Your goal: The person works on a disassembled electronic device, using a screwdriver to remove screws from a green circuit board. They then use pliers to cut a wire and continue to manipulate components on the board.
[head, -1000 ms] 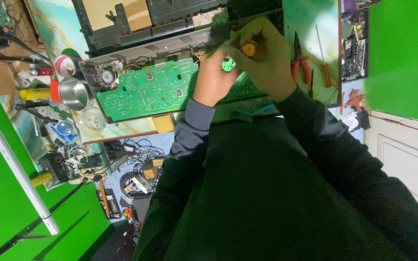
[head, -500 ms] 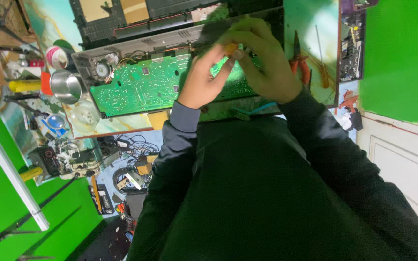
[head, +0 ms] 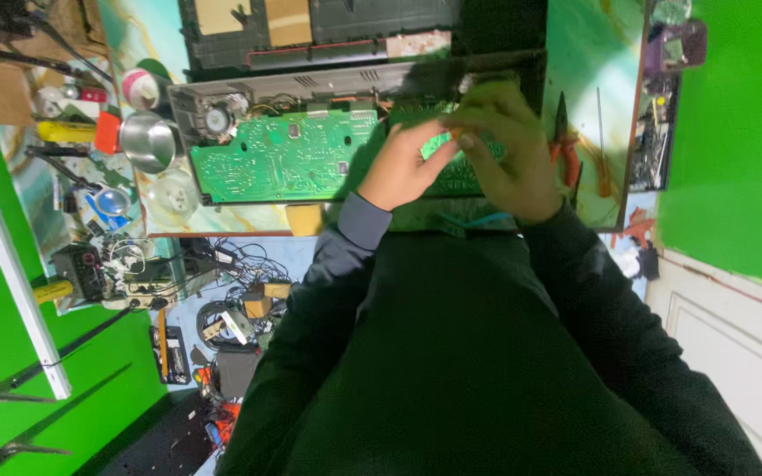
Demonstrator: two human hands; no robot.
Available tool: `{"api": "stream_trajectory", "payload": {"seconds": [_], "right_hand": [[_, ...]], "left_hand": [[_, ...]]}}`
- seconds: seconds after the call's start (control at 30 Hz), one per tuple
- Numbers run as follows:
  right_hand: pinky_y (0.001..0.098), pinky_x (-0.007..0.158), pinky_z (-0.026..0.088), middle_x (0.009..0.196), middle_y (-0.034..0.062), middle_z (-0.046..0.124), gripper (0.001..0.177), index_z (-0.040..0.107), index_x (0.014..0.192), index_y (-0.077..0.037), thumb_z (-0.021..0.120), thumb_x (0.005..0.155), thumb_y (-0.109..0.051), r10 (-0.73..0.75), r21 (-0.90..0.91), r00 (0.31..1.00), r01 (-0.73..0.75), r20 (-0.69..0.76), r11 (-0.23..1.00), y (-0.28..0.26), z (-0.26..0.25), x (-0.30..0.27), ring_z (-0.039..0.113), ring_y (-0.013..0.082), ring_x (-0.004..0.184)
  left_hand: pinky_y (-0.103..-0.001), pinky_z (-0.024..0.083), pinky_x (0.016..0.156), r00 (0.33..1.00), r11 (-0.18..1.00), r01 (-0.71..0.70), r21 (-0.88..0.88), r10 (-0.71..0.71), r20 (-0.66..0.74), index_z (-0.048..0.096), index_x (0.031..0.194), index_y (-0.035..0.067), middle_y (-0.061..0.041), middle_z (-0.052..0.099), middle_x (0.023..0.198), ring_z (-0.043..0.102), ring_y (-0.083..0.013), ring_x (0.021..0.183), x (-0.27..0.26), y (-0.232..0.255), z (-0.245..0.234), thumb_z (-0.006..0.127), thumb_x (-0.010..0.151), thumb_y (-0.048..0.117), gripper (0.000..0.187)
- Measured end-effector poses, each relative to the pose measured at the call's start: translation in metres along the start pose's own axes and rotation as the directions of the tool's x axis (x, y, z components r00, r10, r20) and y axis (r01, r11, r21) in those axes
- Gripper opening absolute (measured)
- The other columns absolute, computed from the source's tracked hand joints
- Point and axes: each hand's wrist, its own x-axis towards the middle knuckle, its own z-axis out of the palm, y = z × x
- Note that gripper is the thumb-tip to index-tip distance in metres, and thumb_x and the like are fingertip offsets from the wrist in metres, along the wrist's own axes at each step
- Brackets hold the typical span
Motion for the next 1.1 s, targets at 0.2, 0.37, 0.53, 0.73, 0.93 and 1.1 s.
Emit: {"api": "stream_trajectory", "payload": {"seconds": [0.2, 0.37, 0.53, 0.73, 0.93, 1.1], "right_hand": [[0.0395, 0.1, 0.053, 0.118, 0.0172, 0.072, 0.023, 0.068, 0.121, -0.001, 0.055, 0.107, -0.014, 0.056, 0.077, 0.998, -0.057, 0.01, 0.995, 0.01, 0.014, -0.007, 0.07, 0.0294, 0.114], [0.0354, 0.095, 0.054, 0.112, 0.0141, 0.072, 0.023, 0.066, 0.12, -0.002, 0.053, 0.107, -0.016, 0.128, 0.147, 0.992, -0.127, 0.002, 0.981, 0.023, 0.019, -0.015, 0.072, 0.0261, 0.106], [0.0357, 0.092, 0.054, 0.105, 0.0145, 0.071, 0.022, 0.066, 0.113, -0.001, 0.067, 0.094, -0.012, 0.102, 0.128, 0.995, -0.102, 0.001, 0.987, 0.029, 0.018, -0.023, 0.07, 0.0241, 0.1], [0.0357, 0.098, 0.053, 0.112, 0.0129, 0.073, 0.037, 0.066, 0.129, 0.0, 0.067, 0.092, -0.007, 0.072, 0.164, 0.997, -0.067, -0.025, 0.984, 0.034, 0.017, -0.018, 0.07, 0.0226, 0.106], [0.0355, 0.098, 0.054, 0.111, 0.0107, 0.074, 0.046, 0.062, 0.138, 0.0, 0.064, 0.092, -0.007, 0.161, 0.212, 0.986, -0.166, 0.038, 0.963, 0.032, 0.012, -0.015, 0.07, 0.0224, 0.104], [0.0389, 0.103, 0.051, 0.134, 0.0164, 0.068, 0.048, 0.057, 0.141, -0.001, 0.061, 0.094, -0.005, 0.099, 0.073, 0.993, -0.103, 0.066, 0.992, 0.033, 0.014, -0.01, 0.067, 0.0271, 0.122]], "left_hand": [[-0.029, 0.049, 0.049, 0.996, 0.998, -0.052, -0.042, 0.049, -0.071, 0.067, 0.116, 0.003, -0.012, 0.077, 0.102, 0.065, -0.0191, 0.049, 0.001, -0.005, 0.006, 0.071, 0.094, 0.021, 0.029], [-0.031, 0.047, 0.052, 0.992, 0.992, 0.118, 0.037, -0.116, -0.049, 0.07, 0.107, 0.006, -0.012, 0.068, 0.071, 0.064, -0.0195, 0.05, -0.005, -0.021, 0.019, 0.076, 0.094, 0.026, 0.024], [-0.038, 0.049, 0.059, 0.997, 0.992, 0.026, 0.127, -0.016, -0.078, 0.072, 0.123, 0.009, -0.012, 0.065, 0.065, 0.062, -0.0266, 0.054, -0.008, -0.031, 0.031, 0.075, 0.091, 0.027, 0.037], [-0.045, 0.051, 0.069, 0.996, 0.994, 0.018, 0.104, -0.008, -0.093, 0.067, 0.127, 0.007, -0.016, 0.072, 0.088, 0.065, -0.0331, 0.068, -0.001, -0.024, 0.035, 0.066, 0.092, 0.025, 0.039], [-0.048, 0.049, 0.074, 0.994, 0.985, 0.092, 0.144, -0.082, -0.076, 0.07, 0.123, 0.005, -0.018, 0.074, 0.091, 0.066, -0.0364, 0.073, 0.003, -0.026, 0.039, 0.066, 0.091, 0.022, 0.037], [-0.048, 0.05, 0.084, 0.979, 0.969, -0.069, 0.237, 0.111, -0.169, 0.068, 0.123, 0.0, -0.021, 0.074, 0.107, 0.069, -0.0401, 0.091, 0.003, -0.047, 0.05, 0.065, 0.088, 0.015, 0.038]]}}
